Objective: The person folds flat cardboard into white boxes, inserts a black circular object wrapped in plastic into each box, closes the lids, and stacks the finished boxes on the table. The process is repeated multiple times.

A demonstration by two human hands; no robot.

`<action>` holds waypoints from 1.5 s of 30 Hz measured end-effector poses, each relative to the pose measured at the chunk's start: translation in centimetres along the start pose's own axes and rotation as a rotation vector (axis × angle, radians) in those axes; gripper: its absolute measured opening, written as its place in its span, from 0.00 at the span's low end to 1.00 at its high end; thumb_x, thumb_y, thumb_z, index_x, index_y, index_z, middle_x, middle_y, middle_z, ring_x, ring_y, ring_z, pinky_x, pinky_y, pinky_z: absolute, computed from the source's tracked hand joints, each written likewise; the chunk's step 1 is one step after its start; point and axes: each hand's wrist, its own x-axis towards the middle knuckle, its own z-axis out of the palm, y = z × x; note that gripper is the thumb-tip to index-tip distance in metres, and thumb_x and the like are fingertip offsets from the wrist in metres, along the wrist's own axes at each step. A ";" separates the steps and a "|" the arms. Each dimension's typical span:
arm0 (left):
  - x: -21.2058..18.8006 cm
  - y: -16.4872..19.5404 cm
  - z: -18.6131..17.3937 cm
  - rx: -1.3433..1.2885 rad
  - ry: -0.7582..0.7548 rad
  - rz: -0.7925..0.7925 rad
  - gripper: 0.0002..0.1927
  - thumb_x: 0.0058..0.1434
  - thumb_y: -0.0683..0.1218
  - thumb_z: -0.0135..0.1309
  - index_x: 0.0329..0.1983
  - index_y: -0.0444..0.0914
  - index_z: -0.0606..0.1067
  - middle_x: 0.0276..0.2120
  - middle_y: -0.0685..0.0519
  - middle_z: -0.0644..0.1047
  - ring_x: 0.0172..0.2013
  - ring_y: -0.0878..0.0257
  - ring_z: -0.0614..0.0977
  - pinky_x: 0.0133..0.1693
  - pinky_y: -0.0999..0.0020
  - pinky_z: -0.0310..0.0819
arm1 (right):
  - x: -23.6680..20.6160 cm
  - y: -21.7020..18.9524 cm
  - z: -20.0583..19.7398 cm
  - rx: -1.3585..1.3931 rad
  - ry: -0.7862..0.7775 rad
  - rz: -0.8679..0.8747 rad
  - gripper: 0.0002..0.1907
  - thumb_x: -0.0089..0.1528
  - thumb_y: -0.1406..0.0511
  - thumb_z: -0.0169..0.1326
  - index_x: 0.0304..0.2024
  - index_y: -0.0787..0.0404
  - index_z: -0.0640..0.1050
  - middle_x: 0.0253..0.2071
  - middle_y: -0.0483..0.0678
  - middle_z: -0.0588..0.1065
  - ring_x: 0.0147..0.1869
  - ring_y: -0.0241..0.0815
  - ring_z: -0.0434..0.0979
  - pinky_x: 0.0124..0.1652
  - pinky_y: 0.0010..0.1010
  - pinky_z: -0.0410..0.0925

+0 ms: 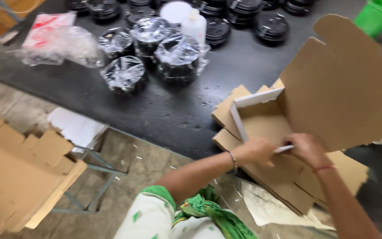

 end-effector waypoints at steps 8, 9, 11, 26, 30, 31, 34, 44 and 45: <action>-1.0 -8.4 -12.8 -0.127 0.837 0.148 0.27 0.56 0.54 0.65 0.54 0.36 0.74 0.48 0.45 0.78 0.49 0.47 0.80 0.51 0.54 0.76 | -4.4 -0.3 -2.7 -0.346 0.264 0.035 0.15 0.59 0.67 0.51 0.44 0.45 0.83 0.53 0.37 0.79 0.63 0.40 0.75 0.67 0.37 0.63; -2.2 -12.1 -15.1 0.005 1.051 0.083 0.17 0.54 0.45 0.61 0.48 0.38 0.79 0.48 0.47 0.80 0.51 0.49 0.81 0.52 0.55 0.75 | -4.7 -1.8 -2.6 -0.318 0.202 0.038 0.11 0.62 0.61 0.51 0.43 0.44 0.83 0.53 0.36 0.79 0.60 0.42 0.75 0.65 0.37 0.64; -3.6 -19.9 -20.1 0.161 0.986 -0.367 0.15 0.57 0.46 0.61 0.42 0.31 0.78 0.46 0.38 0.77 0.45 0.43 0.78 0.48 0.50 0.70 | -6.1 -4.7 -2.4 -0.160 0.258 0.049 0.17 0.60 0.51 0.55 0.47 0.48 0.82 0.51 0.41 0.79 0.56 0.47 0.76 0.59 0.40 0.65; -5.1 -27.0 -24.0 -0.069 0.606 -0.384 0.27 0.60 0.58 0.68 0.44 0.30 0.76 0.35 0.39 0.80 0.38 0.44 0.82 0.43 0.52 0.73 | -4.7 -13.3 2.5 0.054 0.325 0.431 0.08 0.60 0.63 0.57 0.40 0.55 0.82 0.39 0.46 0.81 0.44 0.51 0.80 0.46 0.43 0.71; -2.4 -16.6 -20.3 -0.529 0.286 -0.070 0.21 0.60 0.57 0.64 0.39 0.35 0.76 0.31 0.52 0.78 0.29 0.65 0.78 0.31 0.66 0.75 | -5.6 -15.0 0.8 0.057 0.548 0.259 0.13 0.54 0.68 0.59 0.42 0.57 0.81 0.44 0.46 0.81 0.49 0.49 0.79 0.52 0.41 0.68; -1.0 -13.7 -18.6 -0.751 0.002 -0.287 0.20 0.60 0.58 0.59 0.43 0.38 0.75 0.32 0.52 0.78 0.27 0.64 0.76 0.29 0.65 0.74 | -6.2 -15.4 0.3 0.050 0.612 0.256 0.13 0.54 0.68 0.59 0.43 0.57 0.81 0.46 0.47 0.80 0.51 0.51 0.78 0.53 0.41 0.67; 3.2 -7.1 -13.5 -0.858 0.053 -0.108 0.27 0.59 0.60 0.65 0.42 0.32 0.74 0.29 0.50 0.75 0.30 0.62 0.75 0.32 0.65 0.73 | -8.9 -16.1 -1.0 0.036 0.774 0.297 0.14 0.55 0.68 0.60 0.44 0.58 0.81 0.49 0.49 0.79 0.55 0.53 0.76 0.54 0.41 0.65; 6.8 -3.5 -3.8 -0.376 0.438 -0.088 0.26 0.60 0.53 0.63 0.49 0.32 0.66 0.44 0.38 0.77 0.39 0.37 0.81 0.37 0.45 0.75 | -14.8 -12.1 -1.1 0.194 0.819 0.469 0.12 0.59 0.71 0.56 0.44 0.58 0.81 0.48 0.47 0.79 0.52 0.50 0.78 0.49 0.39 0.70; 6.4 -3.2 -4.0 -0.398 0.472 -0.071 0.27 0.60 0.53 0.63 0.51 0.33 0.65 0.45 0.39 0.77 0.40 0.37 0.81 0.37 0.45 0.75 | -14.6 -11.2 -1.3 0.196 0.814 0.439 0.13 0.58 0.71 0.55 0.45 0.58 0.81 0.48 0.47 0.79 0.52 0.50 0.78 0.49 0.39 0.70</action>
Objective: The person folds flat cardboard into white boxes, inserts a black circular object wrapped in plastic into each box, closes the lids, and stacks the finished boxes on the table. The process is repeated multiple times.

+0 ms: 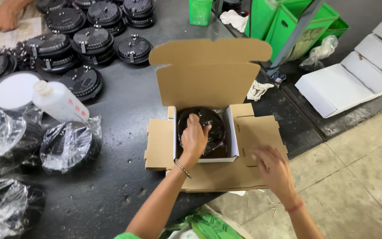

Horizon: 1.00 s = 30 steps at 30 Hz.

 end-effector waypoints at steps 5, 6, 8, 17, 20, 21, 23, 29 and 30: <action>1.5 0.5 -4.5 -0.341 0.127 -0.139 0.25 0.65 0.54 0.60 0.59 0.38 0.70 0.46 0.46 0.81 0.42 0.54 0.85 0.45 0.58 0.78 | 7.7 4.3 1.3 0.003 0.175 0.045 0.12 0.63 0.67 0.61 0.49 0.62 0.78 0.42 0.51 0.78 0.45 0.51 0.81 0.42 0.39 0.72; 2.9 0.0 -6.2 -0.238 0.344 0.010 0.28 0.65 0.52 0.63 0.60 0.36 0.66 0.48 0.44 0.76 0.42 0.53 0.81 0.45 0.58 0.77 | 9.7 5.1 1.7 0.102 0.215 0.038 0.15 0.62 0.66 0.62 0.51 0.63 0.77 0.42 0.51 0.78 0.43 0.47 0.81 0.42 0.37 0.73; 5.7 -1.5 -9.4 -0.118 0.594 0.229 0.34 0.62 0.50 0.67 0.62 0.31 0.64 0.49 0.42 0.73 0.43 0.52 0.78 0.43 0.60 0.77 | 13.6 6.6 2.3 0.217 0.254 -0.010 0.22 0.60 0.65 0.66 0.53 0.66 0.75 0.44 0.53 0.77 0.42 0.43 0.81 0.41 0.34 0.74; 12.8 -2.7 -11.8 -0.057 0.202 0.130 0.14 0.56 0.48 0.69 0.43 0.40 0.81 0.33 0.48 0.84 0.30 0.60 0.85 0.36 0.65 0.78 | 20.9 7.6 4.8 0.105 0.110 0.140 0.19 0.57 0.58 0.70 0.41 0.65 0.81 0.28 0.48 0.78 0.31 0.44 0.80 0.36 0.38 0.73; 12.3 -0.9 -10.1 0.146 0.349 0.212 0.16 0.60 0.46 0.68 0.47 0.41 0.76 0.36 0.49 0.82 0.36 0.52 0.84 0.37 0.59 0.76 | 20.5 5.3 6.1 -0.098 0.204 0.113 0.20 0.59 0.59 0.69 0.43 0.66 0.78 0.28 0.52 0.78 0.33 0.50 0.80 0.36 0.40 0.72; 12.0 -0.4 -9.9 0.242 0.402 0.253 0.17 0.62 0.45 0.67 0.49 0.41 0.73 0.37 0.49 0.82 0.39 0.49 0.84 0.38 0.56 0.75 | 20.3 4.4 6.4 -0.182 0.246 0.092 0.20 0.60 0.60 0.69 0.44 0.67 0.77 0.29 0.53 0.79 0.34 0.53 0.81 0.36 0.41 0.72; 11.3 0.5 -9.9 0.069 0.348 0.295 0.25 0.57 0.43 0.66 0.58 0.44 0.72 0.40 0.50 0.83 0.39 0.52 0.85 0.35 0.58 0.76 | 19.8 3.1 6.6 -0.139 0.238 0.089 0.24 0.59 0.62 0.68 0.52 0.67 0.76 0.28 0.53 0.79 0.33 0.53 0.81 0.35 0.41 0.72; 7.4 -1.2 -12.4 -0.388 -0.101 0.119 0.36 0.52 0.36 0.57 0.66 0.42 0.66 0.55 0.46 0.78 0.43 0.57 0.87 0.43 0.65 0.83 | 15.3 3.1 4.4 0.584 -0.039 0.104 0.27 0.59 0.68 0.60 0.61 0.66 0.73 0.42 0.48 0.80 0.46 0.38 0.81 0.46 0.32 0.73; 6.8 -2.2 -12.9 -0.478 -0.174 0.129 0.36 0.52 0.33 0.53 0.67 0.41 0.65 0.58 0.46 0.77 0.47 0.57 0.86 0.46 0.66 0.84 | 14.3 3.5 3.6 0.801 -0.116 0.079 0.26 0.60 0.70 0.58 0.62 0.66 0.72 0.46 0.46 0.80 0.50 0.35 0.80 0.50 0.30 0.73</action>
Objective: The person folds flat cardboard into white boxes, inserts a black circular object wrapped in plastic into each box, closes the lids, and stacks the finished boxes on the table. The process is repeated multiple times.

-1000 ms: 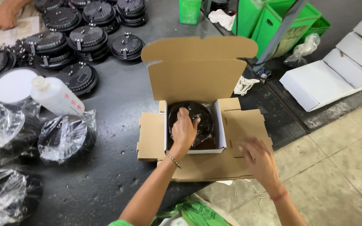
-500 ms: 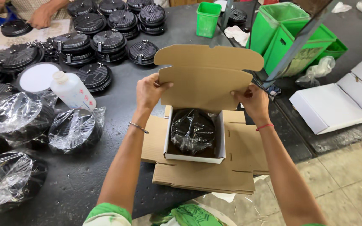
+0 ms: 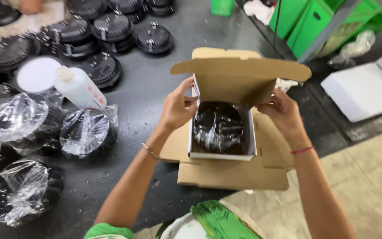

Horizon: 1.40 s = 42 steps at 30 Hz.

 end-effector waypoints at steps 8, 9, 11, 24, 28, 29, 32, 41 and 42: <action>-1.6 -4.0 -4.1 -0.189 -0.502 -0.144 0.19 0.68 0.42 0.45 0.57 0.36 0.80 0.60 0.41 0.78 0.58 0.54 0.81 0.59 0.62 0.76 | -4.4 -0.7 -2.6 -0.046 -0.253 0.365 0.19 0.64 0.66 0.55 0.57 0.63 0.80 0.56 0.48 0.80 0.60 0.37 0.76 0.60 0.31 0.68; -1.8 -3.9 -4.0 -0.187 -0.515 -0.114 0.18 0.68 0.44 0.45 0.55 0.37 0.81 0.63 0.42 0.76 0.60 0.54 0.80 0.61 0.61 0.74 | -4.6 -0.8 -2.4 -0.111 -0.275 0.351 0.20 0.64 0.64 0.55 0.57 0.62 0.80 0.58 0.47 0.79 0.63 0.37 0.75 0.62 0.31 0.66; -2.5 -3.3 -3.8 0.038 -0.559 -0.200 0.20 0.66 0.55 0.47 0.53 0.44 0.82 0.65 0.47 0.76 0.61 0.54 0.79 0.61 0.59 0.70 | -5.0 -0.9 -1.8 -0.250 -0.316 0.452 0.22 0.64 0.57 0.55 0.57 0.57 0.81 0.60 0.48 0.80 0.66 0.39 0.75 0.64 0.31 0.65; -10.3 -2.6 -1.8 0.402 -0.374 -0.042 0.46 0.44 0.52 0.74 0.68 0.50 0.69 0.66 0.40 0.70 0.59 0.40 0.76 0.58 0.54 0.73 | -11.2 0.4 3.5 -0.814 -0.224 0.156 0.49 0.47 0.58 0.70 0.70 0.39 0.65 0.76 0.46 0.61 0.72 0.48 0.67 0.63 0.39 0.66; -11.3 -3.5 -0.6 0.374 -0.286 0.045 0.45 0.45 0.46 0.73 0.69 0.48 0.70 0.62 0.40 0.73 0.54 0.43 0.81 0.53 0.58 0.78 | -12.1 0.9 5.0 -0.649 -0.094 0.189 0.48 0.47 0.64 0.72 0.69 0.41 0.68 0.73 0.48 0.63 0.67 0.46 0.72 0.57 0.36 0.71; -11.4 -3.5 -0.6 0.333 -0.275 0.053 0.44 0.45 0.46 0.73 0.68 0.48 0.70 0.61 0.42 0.75 0.52 0.45 0.82 0.52 0.59 0.79 | -12.1 0.7 5.0 -0.579 -0.091 0.274 0.47 0.47 0.64 0.71 0.68 0.41 0.68 0.73 0.47 0.63 0.64 0.43 0.75 0.55 0.34 0.73; -10.8 -2.3 -1.3 0.236 -0.277 0.011 0.41 0.46 0.46 0.72 0.66 0.47 0.72 0.57 0.45 0.80 0.49 0.52 0.86 0.51 0.61 0.82 | -11.0 -0.4 3.7 -0.250 -0.124 0.326 0.44 0.48 0.68 0.68 0.67 0.49 0.69 0.73 0.47 0.63 0.61 0.37 0.77 0.54 0.32 0.75; 1.8 2.7 -2.7 0.328 0.052 0.129 0.40 0.45 0.51 0.74 0.59 0.41 0.69 0.49 0.45 0.79 0.47 0.52 0.82 0.46 0.59 0.78 | 1.9 -3.8 -2.2 -0.267 -0.008 0.350 0.36 0.52 0.54 0.68 0.59 0.58 0.73 0.51 0.50 0.78 0.52 0.40 0.80 0.47 0.36 0.75; 2.9 3.1 -2.3 0.442 0.145 0.303 0.33 0.45 0.51 0.74 0.53 0.41 0.73 0.50 0.44 0.79 0.49 0.49 0.80 0.47 0.59 0.77 | 3.0 -3.6 -2.1 -0.456 0.089 0.150 0.35 0.53 0.54 0.69 0.57 0.61 0.73 0.51 0.51 0.77 0.53 0.42 0.78 0.49 0.36 0.72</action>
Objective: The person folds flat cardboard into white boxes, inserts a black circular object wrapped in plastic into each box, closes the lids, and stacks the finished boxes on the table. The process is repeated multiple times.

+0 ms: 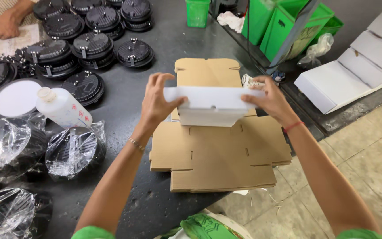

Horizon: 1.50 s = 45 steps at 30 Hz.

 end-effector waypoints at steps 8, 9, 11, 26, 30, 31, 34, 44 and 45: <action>3.0 -0.7 -0.9 0.182 -0.249 0.109 0.17 0.48 0.54 0.70 0.38 0.42 0.84 0.39 0.51 0.82 0.42 0.50 0.81 0.43 0.56 0.75 | 0.6 0.7 -2.4 -0.434 0.014 -0.552 0.23 0.57 0.55 0.65 0.54 0.54 0.83 0.56 0.52 0.75 0.59 0.54 0.74 0.53 0.41 0.68; 3.4 -0.9 -1.1 0.198 -0.307 0.102 0.17 0.48 0.54 0.69 0.39 0.43 0.85 0.38 0.51 0.82 0.40 0.50 0.82 0.41 0.56 0.75 | 0.6 0.6 -2.7 -0.454 0.002 -0.548 0.24 0.57 0.54 0.64 0.54 0.53 0.83 0.55 0.50 0.76 0.58 0.51 0.75 0.53 0.39 0.68; 4.3 -1.2 -1.2 0.195 -0.332 0.144 0.14 0.50 0.52 0.68 0.38 0.43 0.85 0.35 0.51 0.83 0.35 0.50 0.83 0.37 0.57 0.77 | 1.2 -0.1 -3.1 -0.493 -0.039 -0.425 0.21 0.58 0.54 0.63 0.53 0.52 0.84 0.49 0.48 0.78 0.52 0.48 0.77 0.50 0.37 0.69; 8.5 0.0 1.0 -0.162 -0.193 -0.317 0.14 0.61 0.50 0.62 0.41 0.35 0.83 0.26 0.48 0.82 0.24 0.65 0.86 0.27 0.68 0.82 | 5.9 -5.6 -2.7 -0.173 -0.091 0.100 0.15 0.63 0.66 0.56 0.49 0.71 0.80 0.29 0.53 0.79 0.30 0.42 0.84 0.29 0.30 0.76; 8.3 0.4 0.8 -0.196 -0.191 -0.374 0.14 0.62 0.50 0.61 0.42 0.35 0.83 0.26 0.50 0.83 0.24 0.66 0.86 0.28 0.69 0.84 | 4.9 -5.6 -2.2 -0.147 -0.057 0.097 0.18 0.62 0.66 0.58 0.52 0.71 0.78 0.31 0.53 0.80 0.30 0.41 0.84 0.29 0.29 0.76; 8.2 0.5 0.8 -0.188 -0.186 -0.376 0.14 0.62 0.50 0.61 0.41 0.35 0.83 0.26 0.50 0.82 0.24 0.66 0.86 0.28 0.69 0.84 | 4.7 -5.6 -2.1 -0.154 -0.041 0.092 0.19 0.62 0.65 0.59 0.53 0.71 0.78 0.31 0.53 0.80 0.30 0.41 0.84 0.29 0.29 0.76; 8.1 0.7 0.8 -0.159 -0.190 -0.358 0.14 0.63 0.51 0.61 0.41 0.35 0.83 0.25 0.49 0.82 0.22 0.65 0.84 0.28 0.68 0.82 | 4.1 -5.6 -1.8 -0.163 -0.015 0.102 0.17 0.63 0.65 0.57 0.51 0.70 0.79 0.31 0.54 0.80 0.31 0.42 0.85 0.30 0.28 0.75; 8.0 1.7 0.7 -0.212 -0.177 -0.382 0.14 0.60 0.52 0.62 0.40 0.36 0.83 0.24 0.50 0.82 0.22 0.66 0.84 0.27 0.69 0.82 | 2.1 -4.4 -1.3 -0.154 0.067 -0.004 0.18 0.64 0.64 0.60 0.53 0.69 0.79 0.33 0.55 0.81 0.32 0.40 0.84 0.31 0.29 0.74; 7.9 1.8 0.6 -0.200 -0.185 -0.385 0.14 0.61 0.52 0.62 0.39 0.36 0.83 0.24 0.50 0.82 0.22 0.66 0.84 0.27 0.69 0.81 | 1.8 -4.2 -1.3 -0.152 0.064 -0.010 0.17 0.64 0.64 0.60 0.53 0.68 0.79 0.33 0.55 0.81 0.33 0.40 0.84 0.32 0.29 0.74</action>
